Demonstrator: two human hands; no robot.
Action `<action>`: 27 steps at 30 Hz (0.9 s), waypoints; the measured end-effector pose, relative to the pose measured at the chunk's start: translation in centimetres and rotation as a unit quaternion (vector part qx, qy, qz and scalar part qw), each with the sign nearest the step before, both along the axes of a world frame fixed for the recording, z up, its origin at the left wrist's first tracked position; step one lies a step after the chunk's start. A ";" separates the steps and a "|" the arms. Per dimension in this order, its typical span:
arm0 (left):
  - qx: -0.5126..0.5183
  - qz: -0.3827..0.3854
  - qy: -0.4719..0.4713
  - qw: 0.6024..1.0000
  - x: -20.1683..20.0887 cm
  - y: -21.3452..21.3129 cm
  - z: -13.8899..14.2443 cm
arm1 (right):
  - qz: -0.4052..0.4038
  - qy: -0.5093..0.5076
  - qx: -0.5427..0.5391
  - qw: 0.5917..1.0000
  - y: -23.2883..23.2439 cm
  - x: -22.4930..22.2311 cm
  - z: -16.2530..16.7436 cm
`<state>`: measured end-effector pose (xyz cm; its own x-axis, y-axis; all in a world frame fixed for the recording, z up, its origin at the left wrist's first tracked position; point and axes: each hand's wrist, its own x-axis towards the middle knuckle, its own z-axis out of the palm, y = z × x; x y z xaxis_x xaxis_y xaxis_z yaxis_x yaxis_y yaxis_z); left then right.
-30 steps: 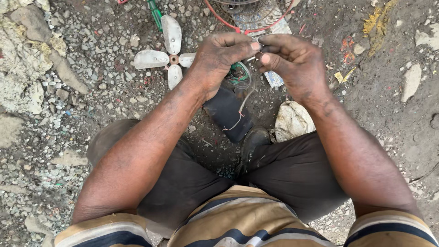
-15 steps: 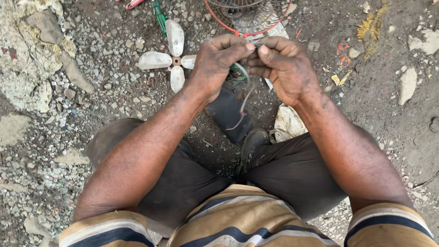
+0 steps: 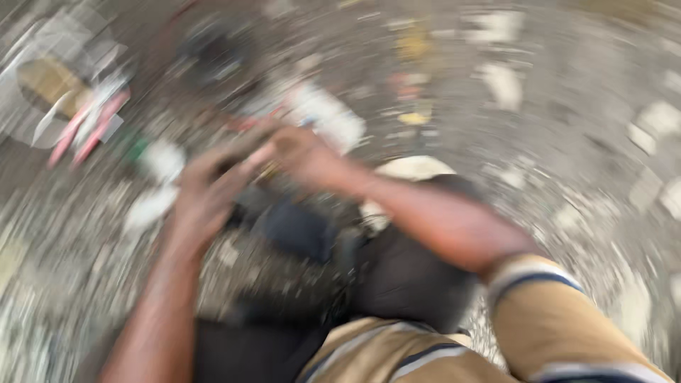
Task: The person sits on the ground and repairs a small circular electronic component, likely a fan capacitor. They manipulate wires and small parts with their hands, occasionally picking up tools from the ground.
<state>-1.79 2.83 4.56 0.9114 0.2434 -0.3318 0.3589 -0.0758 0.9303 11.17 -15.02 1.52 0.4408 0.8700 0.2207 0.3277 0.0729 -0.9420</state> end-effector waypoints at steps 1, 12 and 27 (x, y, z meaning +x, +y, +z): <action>0.082 -0.006 0.026 0.996 -0.3 0.1 -0.1 | -0.081 0.065 -0.140 0.985 1.1 -0.6 -0.2; -0.204 0.100 -0.176 0.958 -2.0 2.3 -5.0 | -0.069 -0.097 -0.010 0.993 2.7 -0.4 0.3; -0.149 0.090 -0.184 0.967 0.4 -0.4 -6.2 | 0.061 0.569 -0.098 0.814 -0.5 0.9 1.1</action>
